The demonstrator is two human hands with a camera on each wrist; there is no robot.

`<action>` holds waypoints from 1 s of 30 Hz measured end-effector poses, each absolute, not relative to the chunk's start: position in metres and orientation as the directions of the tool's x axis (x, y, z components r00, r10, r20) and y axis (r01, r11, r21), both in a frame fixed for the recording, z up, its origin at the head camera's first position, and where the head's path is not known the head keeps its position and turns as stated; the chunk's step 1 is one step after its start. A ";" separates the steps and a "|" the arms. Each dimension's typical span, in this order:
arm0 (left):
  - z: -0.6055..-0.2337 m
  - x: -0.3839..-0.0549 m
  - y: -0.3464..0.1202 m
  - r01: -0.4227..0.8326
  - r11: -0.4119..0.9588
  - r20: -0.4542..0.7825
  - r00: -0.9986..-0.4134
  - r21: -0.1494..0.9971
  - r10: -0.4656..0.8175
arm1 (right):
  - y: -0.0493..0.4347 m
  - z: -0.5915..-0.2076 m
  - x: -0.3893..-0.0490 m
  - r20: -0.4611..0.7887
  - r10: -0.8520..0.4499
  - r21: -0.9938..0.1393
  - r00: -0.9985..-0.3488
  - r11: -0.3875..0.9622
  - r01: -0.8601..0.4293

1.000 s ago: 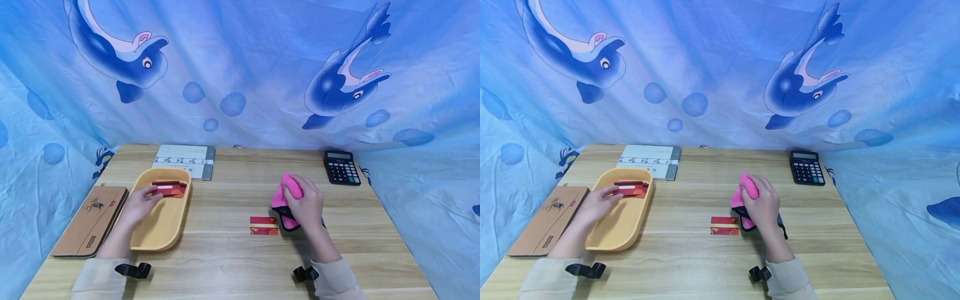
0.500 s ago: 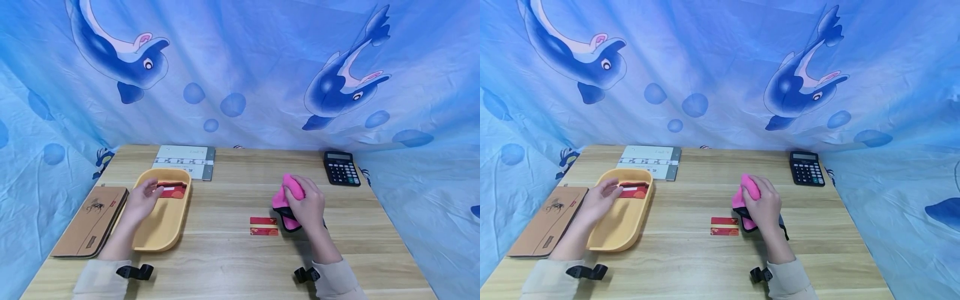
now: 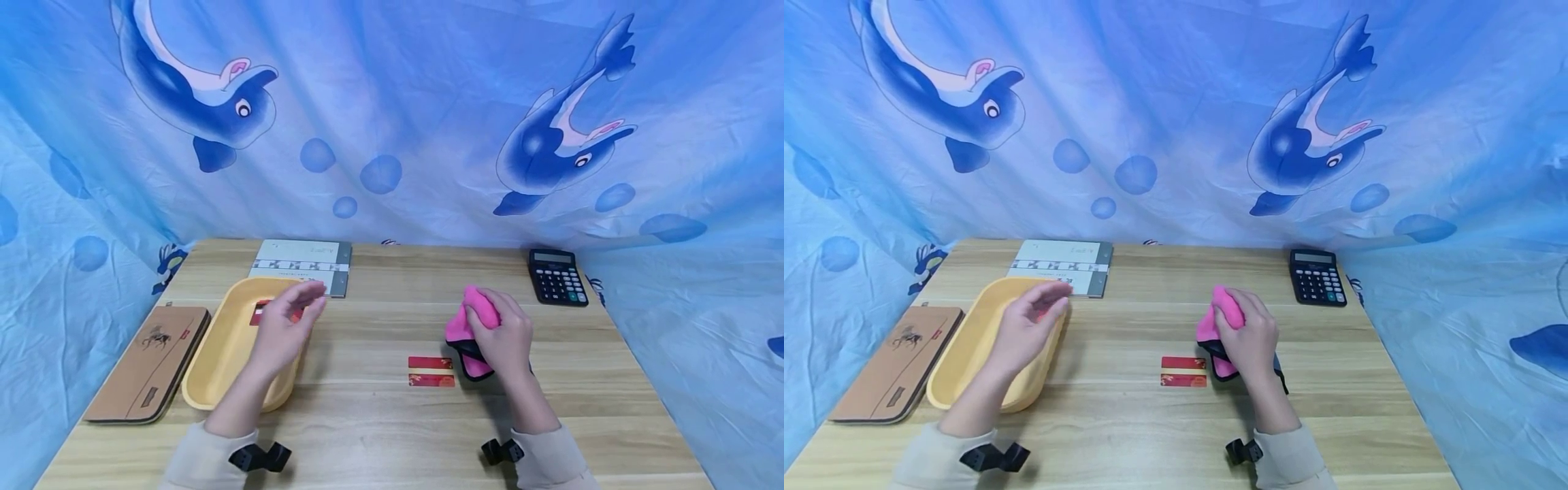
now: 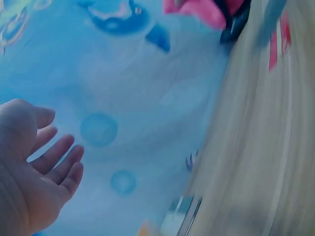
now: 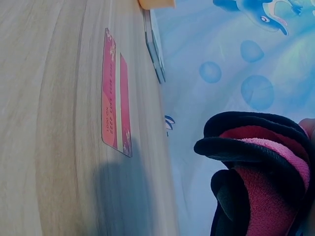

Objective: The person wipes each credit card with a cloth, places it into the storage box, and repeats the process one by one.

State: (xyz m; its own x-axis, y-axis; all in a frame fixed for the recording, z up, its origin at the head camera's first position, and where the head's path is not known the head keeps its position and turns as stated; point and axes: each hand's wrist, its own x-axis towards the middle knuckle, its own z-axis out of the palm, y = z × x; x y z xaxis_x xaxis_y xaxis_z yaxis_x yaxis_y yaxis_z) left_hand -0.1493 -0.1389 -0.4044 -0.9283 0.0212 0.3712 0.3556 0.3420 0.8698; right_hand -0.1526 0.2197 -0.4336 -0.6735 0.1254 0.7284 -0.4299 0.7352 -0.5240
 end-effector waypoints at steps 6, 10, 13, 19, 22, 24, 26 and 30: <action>-0.419 -0.141 -0.103 0.427 0.423 0.375 -0.904 0.799 0.204 | 0.221 -0.436 -0.151 0.728 0.140 -0.533 -0.671 0.731 -0.426; -0.433 -0.136 -0.080 0.434 0.412 0.335 -0.896 0.801 0.293 | 0.222 -0.437 -0.150 0.720 0.152 -0.543 -0.678 0.732 -0.412; -0.450 -0.134 -0.065 0.412 0.393 0.285 -0.895 0.822 0.343 | 0.224 -0.439 -0.150 0.713 0.160 -0.548 -0.683 0.734 -0.400; -0.485 -0.135 -0.046 0.368 0.389 0.199 -0.890 0.845 0.410 | 0.226 -0.442 -0.149 0.711 0.159 -0.550 -0.685 0.733 -0.401; -0.494 -0.138 -0.039 0.350 0.405 0.160 -0.887 0.845 0.433 | 0.227 -0.442 -0.148 0.708 0.161 -0.551 -0.688 0.736 -0.395; -0.498 -0.140 -0.034 0.334 0.419 0.132 -0.887 0.844 0.442 | 0.228 -0.442 -0.147 0.702 0.165 -0.554 -0.693 0.738 -0.386; -0.501 -0.143 -0.030 0.325 0.433 0.108 -0.885 0.841 0.454 | 0.228 -0.442 -0.147 0.698 0.167 -0.558 -0.696 0.737 -0.382; -0.508 -0.147 -0.020 0.362 0.459 0.109 -0.865 0.811 0.490 | 0.229 -0.442 -0.148 0.699 0.171 -0.560 -0.695 0.736 -0.381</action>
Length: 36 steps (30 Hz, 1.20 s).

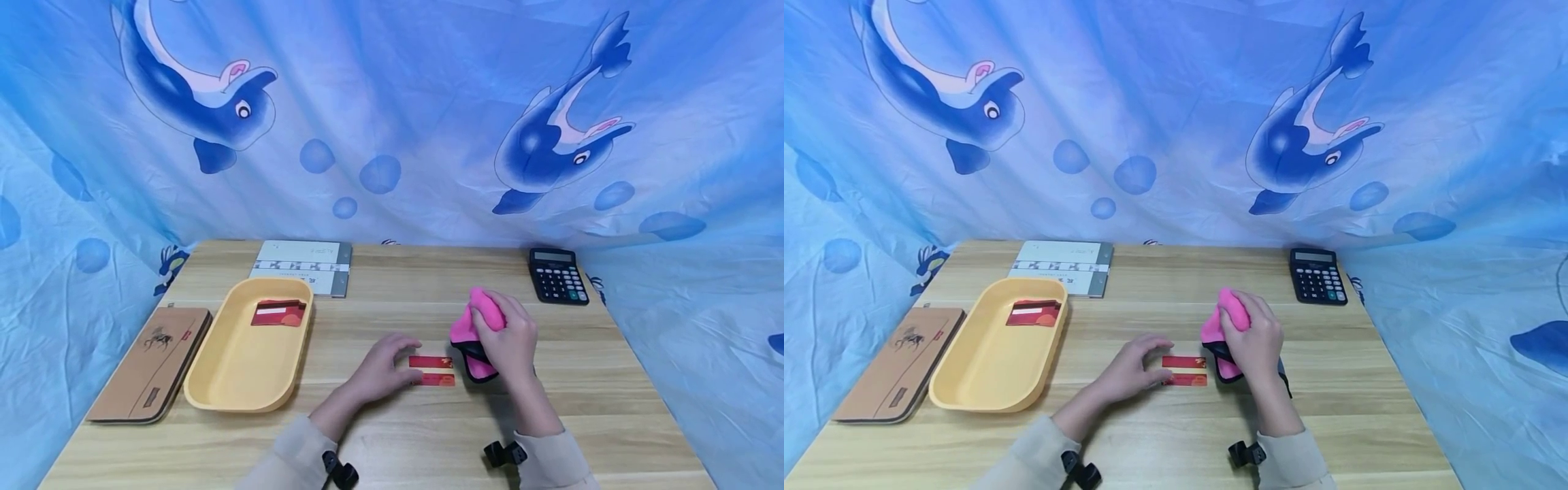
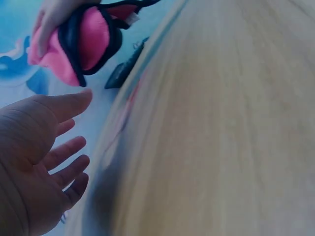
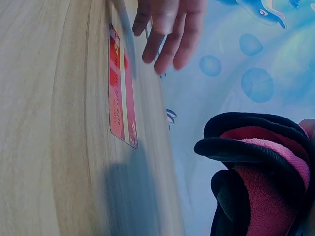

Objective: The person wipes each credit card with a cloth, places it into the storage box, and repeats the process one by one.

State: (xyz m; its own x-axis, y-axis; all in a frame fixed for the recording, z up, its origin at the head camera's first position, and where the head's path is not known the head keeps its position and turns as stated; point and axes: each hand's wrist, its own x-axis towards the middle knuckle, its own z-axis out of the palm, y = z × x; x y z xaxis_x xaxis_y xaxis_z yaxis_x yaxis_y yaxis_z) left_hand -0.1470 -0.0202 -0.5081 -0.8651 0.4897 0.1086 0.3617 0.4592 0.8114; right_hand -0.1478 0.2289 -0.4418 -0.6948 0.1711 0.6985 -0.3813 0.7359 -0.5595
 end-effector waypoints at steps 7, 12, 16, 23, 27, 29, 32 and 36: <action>-0.519 -0.151 -0.013 0.443 0.561 0.117 -0.845 0.699 0.522 | 0.230 -0.443 -0.149 0.692 0.176 -0.569 -0.700 0.731 -0.378; -0.516 -0.155 -0.014 0.425 0.589 0.087 -0.853 0.687 0.515 | 0.230 -0.440 -0.150 0.681 0.183 -0.570 -0.709 0.740 -0.357; -0.511 -0.155 -0.015 0.437 0.621 0.081 -0.853 0.651 0.516 | 0.230 -0.439 -0.151 0.691 0.183 -0.567 -0.699 0.738 -0.367; -0.510 -0.151 -0.018 0.373 0.606 0.074 -0.886 0.703 0.458 | 0.229 -0.440 -0.151 0.691 0.174 -0.566 -0.701 0.733 -0.376; -0.510 -0.152 -0.020 0.333 0.532 0.106 -0.905 0.778 0.413 | 0.228 -0.441 -0.152 0.702 0.171 -0.558 -0.691 0.735 -0.385; -0.510 -0.153 -0.021 0.327 0.510 0.140 -0.918 0.795 0.371 | 0.227 -0.442 -0.152 0.709 0.162 -0.549 -0.687 0.738 -0.393; -0.510 -0.154 -0.023 0.305 0.480 0.183 -0.941 0.823 0.284 | 0.226 -0.443 -0.152 0.715 0.148 -0.538 -0.683 0.740 -0.403; -0.505 -0.158 -0.025 0.243 0.373 0.197 -0.968 0.895 0.157 | 0.224 -0.443 -0.152 0.723 0.143 -0.533 -0.676 0.738 -0.413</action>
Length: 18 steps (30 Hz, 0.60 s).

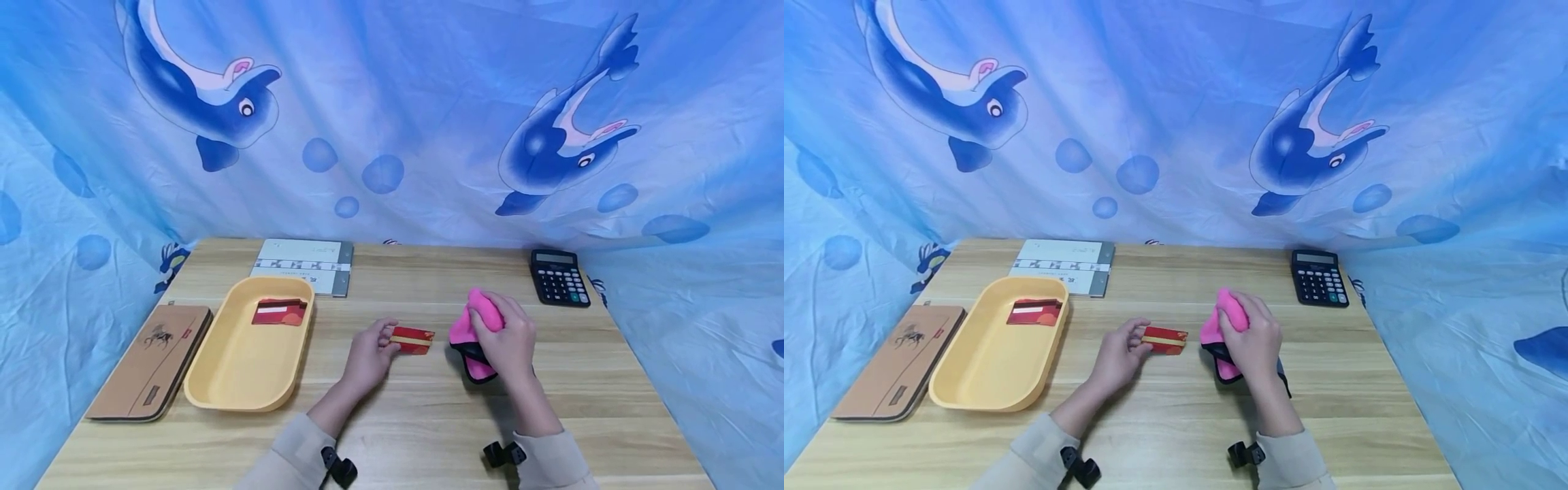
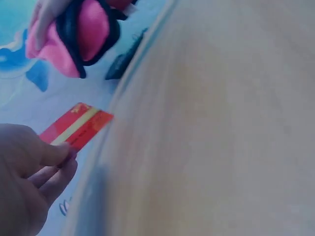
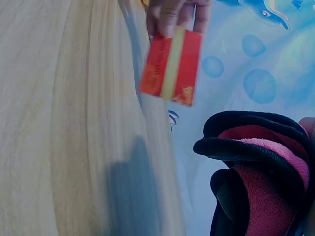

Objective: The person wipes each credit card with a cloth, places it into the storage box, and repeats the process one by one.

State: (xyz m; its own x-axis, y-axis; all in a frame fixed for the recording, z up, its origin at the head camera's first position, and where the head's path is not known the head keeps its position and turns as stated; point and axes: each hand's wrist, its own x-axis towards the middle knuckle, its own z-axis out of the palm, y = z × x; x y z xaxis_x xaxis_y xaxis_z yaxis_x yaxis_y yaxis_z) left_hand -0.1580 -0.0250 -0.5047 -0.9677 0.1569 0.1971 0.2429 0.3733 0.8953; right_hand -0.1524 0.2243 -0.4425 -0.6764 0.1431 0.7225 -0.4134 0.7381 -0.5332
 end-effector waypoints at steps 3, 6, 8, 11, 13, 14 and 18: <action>-0.497 -0.162 -0.026 0.187 0.271 0.172 -0.982 0.944 0.079 | 0.223 -0.442 -0.153 0.736 0.138 -0.523 -0.663 0.738 -0.427; -0.486 -0.166 -0.026 0.085 0.170 0.085 -0.996 0.982 0.007 | 0.220 -0.441 -0.154 0.749 0.126 -0.512 -0.651 0.734 -0.447; -0.479 -0.169 -0.025 0.007 0.109 0.011 -0.999 0.994 -0.034 | 0.215 -0.439 -0.153 0.753 0.110 -0.507 -0.649 0.726 -0.464; -0.468 -0.170 -0.020 -0.053 0.002 -0.053 -0.997 0.999 -0.055 | 0.205 -0.437 -0.152 0.750 0.070 -0.506 -0.658 0.701 -0.502; -0.462 -0.170 -0.016 -0.074 -0.063 -0.077 -0.996 0.995 -0.046 | 0.197 -0.436 -0.151 0.748 0.022 -0.497 -0.663 0.680 -0.538; -0.459 -0.169 -0.014 -0.074 -0.098 -0.078 -0.996 0.992 -0.033 | 0.194 -0.437 -0.151 0.748 -0.002 -0.490 -0.663 0.672 -0.555; -0.450 -0.165 -0.008 -0.073 -0.165 -0.069 -0.997 0.984 0.033 | 0.182 -0.437 -0.151 0.756 -0.040 -0.458 -0.654 0.681 -0.571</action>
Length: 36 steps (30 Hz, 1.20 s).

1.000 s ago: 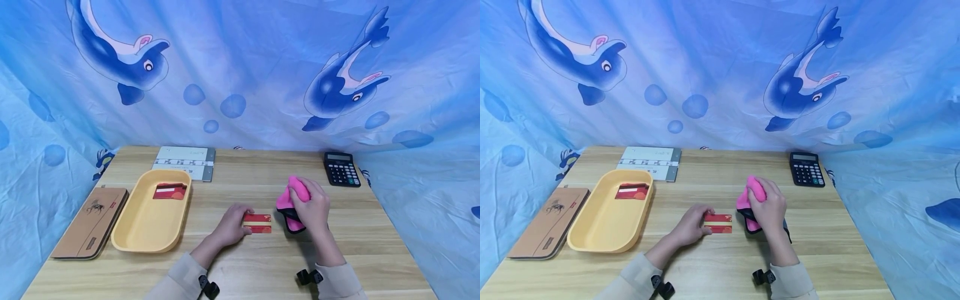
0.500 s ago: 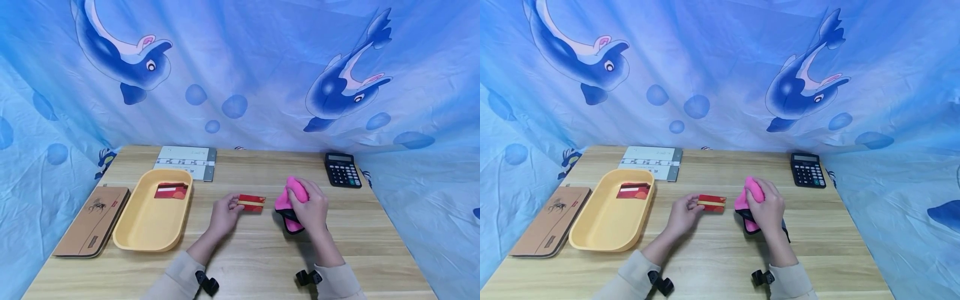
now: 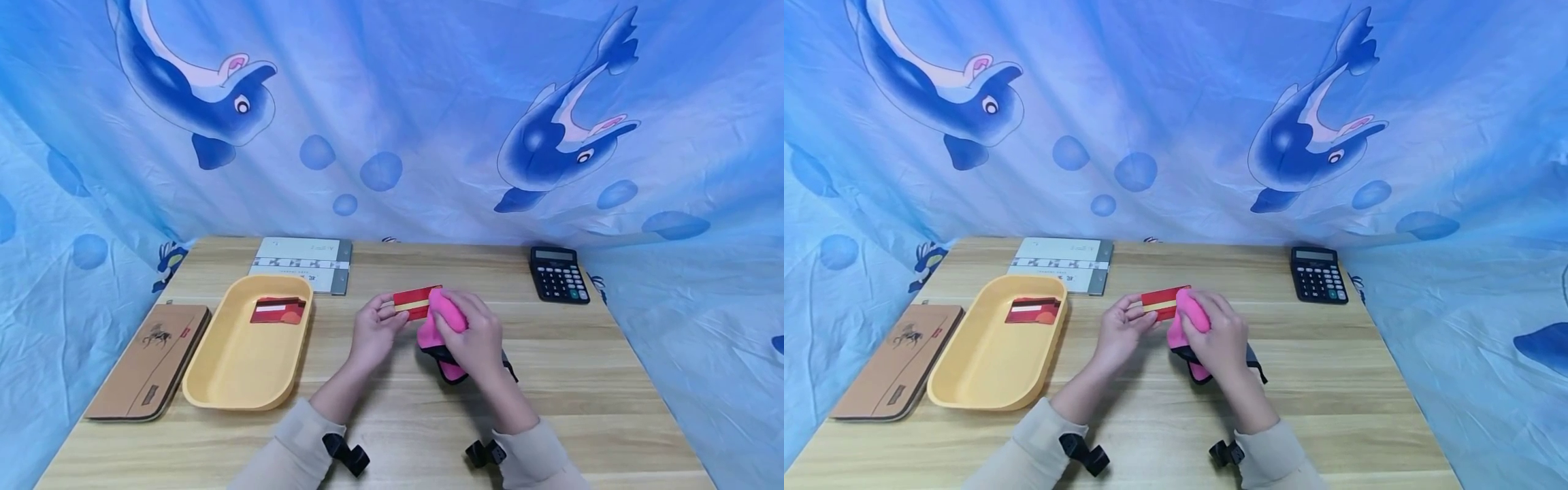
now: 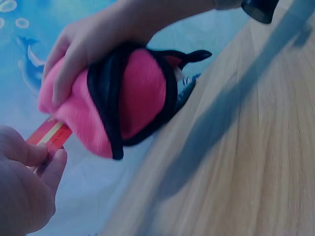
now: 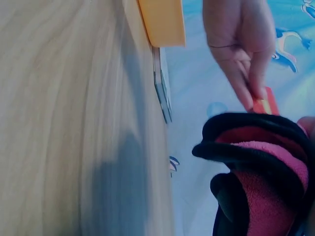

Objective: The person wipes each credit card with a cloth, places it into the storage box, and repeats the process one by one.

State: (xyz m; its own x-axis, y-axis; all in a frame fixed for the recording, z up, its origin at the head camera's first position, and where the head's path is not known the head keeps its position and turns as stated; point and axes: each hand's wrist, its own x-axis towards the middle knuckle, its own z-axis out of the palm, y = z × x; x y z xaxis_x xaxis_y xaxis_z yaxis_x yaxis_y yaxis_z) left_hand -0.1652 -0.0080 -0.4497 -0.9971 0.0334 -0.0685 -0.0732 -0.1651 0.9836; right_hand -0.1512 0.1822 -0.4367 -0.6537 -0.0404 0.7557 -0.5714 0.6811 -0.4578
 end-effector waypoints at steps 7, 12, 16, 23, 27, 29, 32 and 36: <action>-0.443 -0.161 -0.004 0.000 -0.135 0.025 -0.982 0.991 0.186 | 0.167 -0.434 -0.153 0.776 -0.024 -0.406 -0.630 0.745 -0.530; -0.447 -0.162 -0.002 0.110 -0.055 0.120 -0.960 0.992 0.254 | 0.151 -0.431 -0.150 0.790 -0.101 -0.369 -0.604 0.708 -0.602; -0.448 -0.162 -0.002 0.130 -0.044 0.137 -0.960 0.991 0.244 | 0.149 -0.431 -0.149 0.798 -0.117 -0.350 -0.591 0.709 -0.612; -0.447 -0.161 -0.008 0.068 -0.081 0.080 -0.985 0.994 0.155 | 0.170 -0.436 -0.156 0.772 -0.023 -0.377 -0.635 0.788 -0.487; -0.444 -0.162 -0.007 0.095 -0.081 0.107 -0.981 0.992 0.163 | 0.163 -0.433 -0.155 0.789 -0.049 -0.355 -0.612 0.778 -0.519; -0.444 -0.162 -0.005 0.127 -0.078 0.139 -0.973 0.989 0.183 | 0.154 -0.430 -0.152 0.798 -0.061 -0.363 -0.599 0.746 -0.559; -0.443 -0.162 -0.003 0.172 -0.064 0.182 -0.960 0.983 0.211 | 0.142 -0.426 -0.147 0.795 -0.068 -0.398 -0.603 0.691 -0.603; -0.441 -0.160 -0.003 0.189 -0.038 0.193 -0.958 0.981 0.212 | 0.141 -0.426 -0.144 0.796 -0.069 -0.402 -0.602 0.683 -0.610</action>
